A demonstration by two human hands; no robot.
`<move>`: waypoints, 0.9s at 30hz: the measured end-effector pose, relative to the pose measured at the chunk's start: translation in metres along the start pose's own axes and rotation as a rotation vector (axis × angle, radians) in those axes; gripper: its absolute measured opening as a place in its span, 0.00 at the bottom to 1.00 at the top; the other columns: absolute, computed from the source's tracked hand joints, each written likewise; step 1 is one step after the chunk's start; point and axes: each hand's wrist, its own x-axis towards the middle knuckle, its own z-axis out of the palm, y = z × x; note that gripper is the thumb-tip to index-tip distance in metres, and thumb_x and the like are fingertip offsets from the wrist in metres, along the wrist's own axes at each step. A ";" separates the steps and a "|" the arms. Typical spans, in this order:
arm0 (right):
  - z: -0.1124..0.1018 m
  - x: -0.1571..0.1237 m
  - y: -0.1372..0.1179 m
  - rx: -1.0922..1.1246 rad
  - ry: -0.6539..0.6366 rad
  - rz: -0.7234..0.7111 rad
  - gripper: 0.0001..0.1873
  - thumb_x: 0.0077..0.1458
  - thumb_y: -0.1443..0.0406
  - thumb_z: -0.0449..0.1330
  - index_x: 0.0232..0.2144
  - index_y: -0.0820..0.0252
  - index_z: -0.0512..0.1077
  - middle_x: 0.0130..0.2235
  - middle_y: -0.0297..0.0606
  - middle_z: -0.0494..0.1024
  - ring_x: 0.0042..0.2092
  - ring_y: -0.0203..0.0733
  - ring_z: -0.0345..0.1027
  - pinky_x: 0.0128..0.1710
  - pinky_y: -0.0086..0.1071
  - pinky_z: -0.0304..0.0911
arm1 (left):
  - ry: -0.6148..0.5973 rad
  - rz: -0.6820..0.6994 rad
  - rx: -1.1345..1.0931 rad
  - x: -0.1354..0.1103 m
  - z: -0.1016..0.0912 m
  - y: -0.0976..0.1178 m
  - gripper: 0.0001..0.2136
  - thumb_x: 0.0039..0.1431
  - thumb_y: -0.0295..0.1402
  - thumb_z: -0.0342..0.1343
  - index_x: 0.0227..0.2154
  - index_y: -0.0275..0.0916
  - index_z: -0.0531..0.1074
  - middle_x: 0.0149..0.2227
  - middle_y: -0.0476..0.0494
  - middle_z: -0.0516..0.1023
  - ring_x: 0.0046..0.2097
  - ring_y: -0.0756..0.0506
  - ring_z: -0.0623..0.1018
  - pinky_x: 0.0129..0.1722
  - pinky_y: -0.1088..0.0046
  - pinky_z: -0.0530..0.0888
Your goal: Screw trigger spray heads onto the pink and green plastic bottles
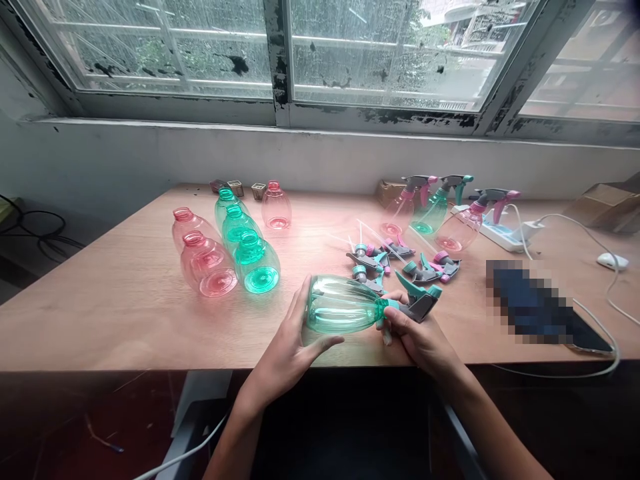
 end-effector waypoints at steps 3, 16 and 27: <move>0.000 0.000 -0.001 0.002 -0.004 -0.003 0.17 0.58 0.53 0.70 0.40 0.56 0.72 0.25 0.30 0.78 0.24 0.38 0.69 0.29 0.30 0.60 | 0.014 0.008 0.005 -0.001 0.001 -0.001 0.44 0.63 0.42 0.65 0.74 0.50 0.43 0.76 0.42 0.48 0.76 0.35 0.49 0.74 0.53 0.49; -0.002 0.000 0.001 -0.017 -0.030 -0.012 0.16 0.59 0.53 0.69 0.40 0.56 0.72 0.25 0.30 0.78 0.24 0.39 0.69 0.28 0.32 0.60 | 0.008 0.012 0.015 -0.001 0.000 -0.004 0.43 0.64 0.41 0.63 0.74 0.53 0.41 0.76 0.44 0.49 0.75 0.36 0.52 0.74 0.54 0.51; -0.001 0.000 0.001 0.074 -0.041 -0.007 0.15 0.60 0.56 0.70 0.40 0.57 0.72 0.25 0.29 0.78 0.24 0.35 0.69 0.28 0.28 0.61 | 0.000 -0.007 0.030 -0.002 0.000 -0.001 0.45 0.64 0.43 0.64 0.74 0.51 0.41 0.76 0.42 0.50 0.75 0.34 0.54 0.74 0.54 0.52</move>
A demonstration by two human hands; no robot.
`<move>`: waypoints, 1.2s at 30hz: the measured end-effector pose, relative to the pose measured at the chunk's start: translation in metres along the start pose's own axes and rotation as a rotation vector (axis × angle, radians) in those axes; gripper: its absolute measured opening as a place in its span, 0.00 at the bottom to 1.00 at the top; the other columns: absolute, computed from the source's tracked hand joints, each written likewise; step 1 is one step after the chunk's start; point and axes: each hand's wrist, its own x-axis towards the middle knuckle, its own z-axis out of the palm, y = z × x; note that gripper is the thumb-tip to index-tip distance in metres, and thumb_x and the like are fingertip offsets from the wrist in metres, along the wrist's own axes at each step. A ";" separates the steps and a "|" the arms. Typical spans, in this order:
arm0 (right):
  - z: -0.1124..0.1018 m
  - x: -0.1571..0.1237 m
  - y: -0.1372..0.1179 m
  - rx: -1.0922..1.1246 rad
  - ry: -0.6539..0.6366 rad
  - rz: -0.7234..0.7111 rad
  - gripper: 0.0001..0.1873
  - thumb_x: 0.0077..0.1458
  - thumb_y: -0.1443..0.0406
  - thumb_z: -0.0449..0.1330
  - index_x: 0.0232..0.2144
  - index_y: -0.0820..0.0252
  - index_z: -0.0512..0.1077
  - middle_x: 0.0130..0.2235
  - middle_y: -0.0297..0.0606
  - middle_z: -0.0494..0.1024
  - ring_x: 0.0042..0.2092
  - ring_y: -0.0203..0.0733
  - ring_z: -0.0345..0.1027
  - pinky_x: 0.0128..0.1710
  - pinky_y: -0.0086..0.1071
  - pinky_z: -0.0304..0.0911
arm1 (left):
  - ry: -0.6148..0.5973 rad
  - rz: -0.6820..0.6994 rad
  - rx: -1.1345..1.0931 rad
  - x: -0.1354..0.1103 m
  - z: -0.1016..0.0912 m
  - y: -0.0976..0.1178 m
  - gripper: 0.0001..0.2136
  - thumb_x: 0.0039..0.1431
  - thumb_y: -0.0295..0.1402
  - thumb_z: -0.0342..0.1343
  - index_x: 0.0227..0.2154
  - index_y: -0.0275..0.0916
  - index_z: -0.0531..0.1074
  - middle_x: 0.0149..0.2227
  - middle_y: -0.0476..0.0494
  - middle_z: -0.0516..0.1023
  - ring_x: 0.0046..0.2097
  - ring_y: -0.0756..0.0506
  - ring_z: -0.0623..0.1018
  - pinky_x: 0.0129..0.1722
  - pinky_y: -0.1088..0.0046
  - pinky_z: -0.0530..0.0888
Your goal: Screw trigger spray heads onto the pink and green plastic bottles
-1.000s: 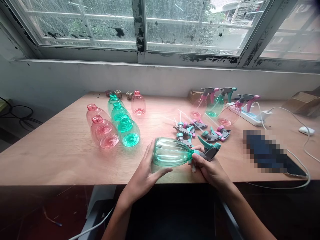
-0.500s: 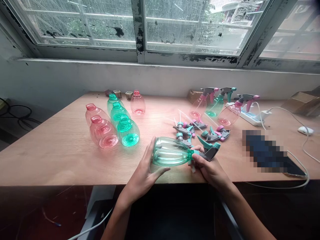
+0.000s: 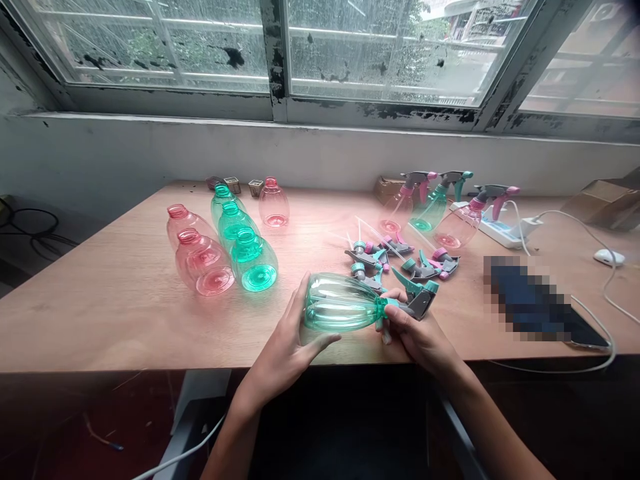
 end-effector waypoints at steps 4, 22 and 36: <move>-0.002 0.001 0.002 0.003 -0.011 -0.009 0.15 0.60 0.56 0.69 0.40 0.58 0.71 0.25 0.30 0.79 0.23 0.35 0.69 0.27 0.28 0.61 | 0.000 -0.004 0.007 0.000 0.000 0.000 0.45 0.64 0.42 0.64 0.74 0.51 0.41 0.76 0.43 0.50 0.75 0.35 0.54 0.74 0.55 0.52; 0.000 0.001 -0.003 -0.006 -0.012 0.002 0.16 0.59 0.55 0.70 0.39 0.59 0.71 0.24 0.31 0.78 0.24 0.36 0.69 0.27 0.28 0.61 | 0.002 -0.023 -0.003 0.001 0.001 -0.001 0.45 0.63 0.42 0.64 0.74 0.50 0.42 0.75 0.41 0.54 0.74 0.35 0.56 0.74 0.53 0.55; 0.000 0.001 -0.002 0.007 -0.016 0.010 0.15 0.59 0.55 0.70 0.39 0.58 0.71 0.24 0.30 0.78 0.24 0.34 0.70 0.28 0.27 0.62 | 0.006 -0.033 0.005 0.001 0.001 0.001 0.45 0.63 0.43 0.64 0.74 0.49 0.42 0.74 0.41 0.55 0.74 0.35 0.57 0.74 0.54 0.54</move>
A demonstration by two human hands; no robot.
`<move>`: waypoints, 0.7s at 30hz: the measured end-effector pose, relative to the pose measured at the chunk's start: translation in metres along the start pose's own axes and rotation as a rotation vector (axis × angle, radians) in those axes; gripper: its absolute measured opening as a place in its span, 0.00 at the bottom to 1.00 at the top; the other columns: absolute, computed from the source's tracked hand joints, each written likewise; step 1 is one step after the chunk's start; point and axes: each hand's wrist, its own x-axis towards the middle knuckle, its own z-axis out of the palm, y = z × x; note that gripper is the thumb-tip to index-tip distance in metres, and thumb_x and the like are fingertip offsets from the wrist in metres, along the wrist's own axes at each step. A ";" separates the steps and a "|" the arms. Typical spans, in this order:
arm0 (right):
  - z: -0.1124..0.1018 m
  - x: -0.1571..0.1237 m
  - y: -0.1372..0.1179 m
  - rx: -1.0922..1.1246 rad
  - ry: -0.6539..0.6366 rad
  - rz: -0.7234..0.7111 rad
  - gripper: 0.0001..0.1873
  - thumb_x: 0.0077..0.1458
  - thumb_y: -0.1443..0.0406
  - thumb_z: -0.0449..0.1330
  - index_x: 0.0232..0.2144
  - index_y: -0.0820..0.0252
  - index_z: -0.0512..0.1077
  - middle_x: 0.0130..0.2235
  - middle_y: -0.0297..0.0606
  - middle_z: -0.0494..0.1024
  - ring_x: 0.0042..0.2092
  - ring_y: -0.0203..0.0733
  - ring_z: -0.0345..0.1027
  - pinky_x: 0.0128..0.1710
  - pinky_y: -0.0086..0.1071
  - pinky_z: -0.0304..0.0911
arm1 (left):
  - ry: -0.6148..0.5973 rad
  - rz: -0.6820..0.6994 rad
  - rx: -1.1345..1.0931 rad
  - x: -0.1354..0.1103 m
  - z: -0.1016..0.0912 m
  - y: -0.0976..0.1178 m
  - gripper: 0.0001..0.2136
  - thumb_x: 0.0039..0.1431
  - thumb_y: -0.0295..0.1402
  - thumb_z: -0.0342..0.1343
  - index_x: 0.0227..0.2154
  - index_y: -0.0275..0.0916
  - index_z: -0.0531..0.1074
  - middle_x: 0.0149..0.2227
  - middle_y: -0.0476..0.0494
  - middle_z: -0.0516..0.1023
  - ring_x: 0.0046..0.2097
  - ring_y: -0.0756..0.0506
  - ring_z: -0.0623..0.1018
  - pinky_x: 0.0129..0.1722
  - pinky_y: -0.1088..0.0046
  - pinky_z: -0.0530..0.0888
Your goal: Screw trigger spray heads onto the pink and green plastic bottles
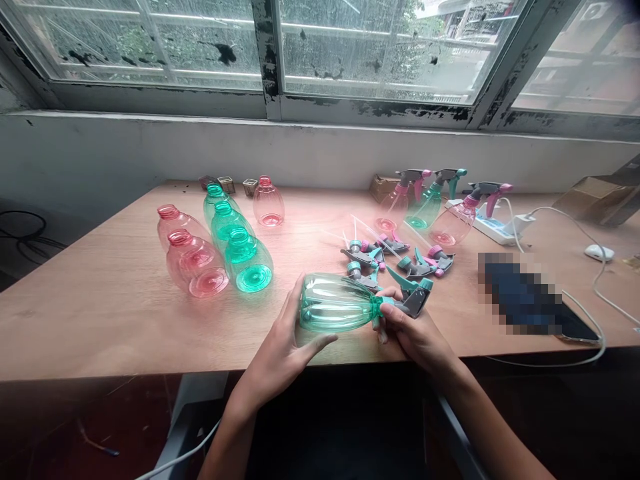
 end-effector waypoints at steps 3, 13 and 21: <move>0.001 0.000 -0.001 -0.005 -0.003 0.002 0.15 0.60 0.55 0.69 0.39 0.58 0.71 0.24 0.30 0.78 0.24 0.35 0.70 0.29 0.28 0.62 | -0.003 -0.001 -0.003 0.000 0.000 0.000 0.45 0.63 0.43 0.64 0.74 0.49 0.42 0.74 0.41 0.56 0.74 0.35 0.57 0.73 0.53 0.55; 0.001 0.001 -0.001 -0.009 0.005 0.007 0.16 0.59 0.54 0.70 0.39 0.58 0.71 0.23 0.30 0.78 0.23 0.35 0.69 0.27 0.29 0.61 | 0.004 -0.004 0.008 0.000 0.000 0.000 0.45 0.62 0.43 0.65 0.74 0.49 0.42 0.74 0.40 0.56 0.74 0.34 0.57 0.73 0.53 0.55; 0.002 -0.001 -0.002 0.000 0.014 0.011 0.16 0.58 0.55 0.70 0.38 0.58 0.72 0.23 0.30 0.78 0.23 0.37 0.68 0.27 0.30 0.61 | 0.002 0.004 0.004 0.000 0.000 0.001 0.44 0.63 0.43 0.64 0.74 0.51 0.42 0.74 0.41 0.55 0.74 0.34 0.57 0.73 0.51 0.54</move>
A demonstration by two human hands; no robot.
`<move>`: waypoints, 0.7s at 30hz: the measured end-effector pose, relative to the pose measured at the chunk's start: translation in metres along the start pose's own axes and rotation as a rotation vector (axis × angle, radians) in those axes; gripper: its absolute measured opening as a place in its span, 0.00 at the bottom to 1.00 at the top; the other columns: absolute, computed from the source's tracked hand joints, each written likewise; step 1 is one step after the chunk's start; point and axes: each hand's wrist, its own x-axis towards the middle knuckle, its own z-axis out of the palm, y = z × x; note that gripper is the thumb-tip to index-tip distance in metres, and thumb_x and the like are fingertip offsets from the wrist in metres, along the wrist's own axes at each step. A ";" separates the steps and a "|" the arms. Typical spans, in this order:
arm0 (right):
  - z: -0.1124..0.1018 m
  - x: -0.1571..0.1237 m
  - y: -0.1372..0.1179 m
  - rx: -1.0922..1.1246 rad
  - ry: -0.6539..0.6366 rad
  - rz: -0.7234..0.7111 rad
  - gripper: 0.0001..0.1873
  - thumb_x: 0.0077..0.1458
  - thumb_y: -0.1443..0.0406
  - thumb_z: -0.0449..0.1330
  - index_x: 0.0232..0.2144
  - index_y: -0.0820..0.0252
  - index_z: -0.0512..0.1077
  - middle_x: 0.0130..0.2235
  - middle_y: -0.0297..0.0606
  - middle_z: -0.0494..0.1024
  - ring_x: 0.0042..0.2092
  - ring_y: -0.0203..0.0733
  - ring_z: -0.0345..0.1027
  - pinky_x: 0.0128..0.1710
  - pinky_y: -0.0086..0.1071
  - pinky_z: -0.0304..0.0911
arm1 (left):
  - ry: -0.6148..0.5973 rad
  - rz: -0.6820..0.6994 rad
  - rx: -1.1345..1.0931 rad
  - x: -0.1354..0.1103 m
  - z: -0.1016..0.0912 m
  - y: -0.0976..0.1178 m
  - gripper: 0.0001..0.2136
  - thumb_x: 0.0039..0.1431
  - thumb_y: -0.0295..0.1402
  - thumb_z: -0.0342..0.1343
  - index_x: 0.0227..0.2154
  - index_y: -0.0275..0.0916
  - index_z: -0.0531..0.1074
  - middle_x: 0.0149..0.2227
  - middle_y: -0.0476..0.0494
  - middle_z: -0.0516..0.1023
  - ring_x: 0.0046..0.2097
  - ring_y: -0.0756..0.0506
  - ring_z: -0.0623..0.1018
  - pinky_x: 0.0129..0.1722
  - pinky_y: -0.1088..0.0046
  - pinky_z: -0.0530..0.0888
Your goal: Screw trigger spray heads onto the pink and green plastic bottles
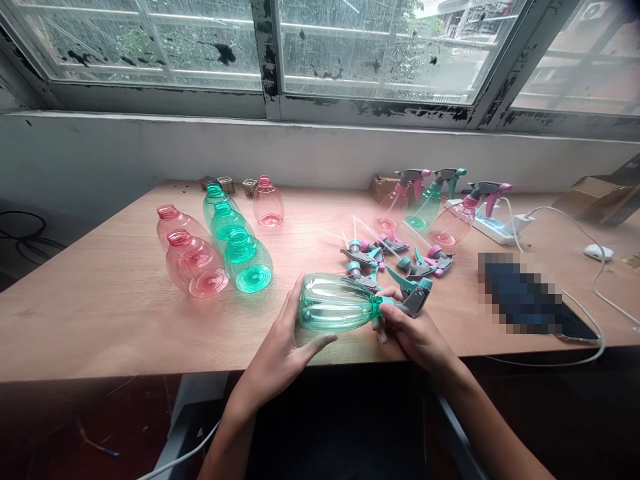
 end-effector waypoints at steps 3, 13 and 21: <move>0.000 0.000 0.000 -0.008 0.000 -0.005 0.16 0.58 0.54 0.70 0.39 0.58 0.72 0.22 0.29 0.77 0.22 0.37 0.68 0.28 0.31 0.61 | 0.004 0.000 -0.002 0.000 0.000 0.000 0.44 0.63 0.43 0.64 0.74 0.51 0.43 0.74 0.41 0.55 0.74 0.33 0.57 0.73 0.51 0.54; -0.001 0.001 0.001 -0.030 -0.012 -0.013 0.15 0.60 0.55 0.69 0.39 0.58 0.72 0.24 0.30 0.77 0.23 0.37 0.69 0.28 0.31 0.62 | -0.009 0.004 -0.007 0.000 0.000 0.000 0.44 0.63 0.42 0.64 0.74 0.50 0.42 0.74 0.41 0.55 0.74 0.34 0.56 0.73 0.52 0.55; -0.001 0.001 0.001 -0.047 -0.001 -0.015 0.15 0.60 0.54 0.69 0.39 0.57 0.71 0.25 0.30 0.78 0.23 0.37 0.69 0.27 0.31 0.61 | -0.007 0.008 0.001 0.000 0.000 -0.001 0.44 0.63 0.43 0.64 0.74 0.51 0.42 0.75 0.41 0.54 0.74 0.35 0.56 0.74 0.52 0.54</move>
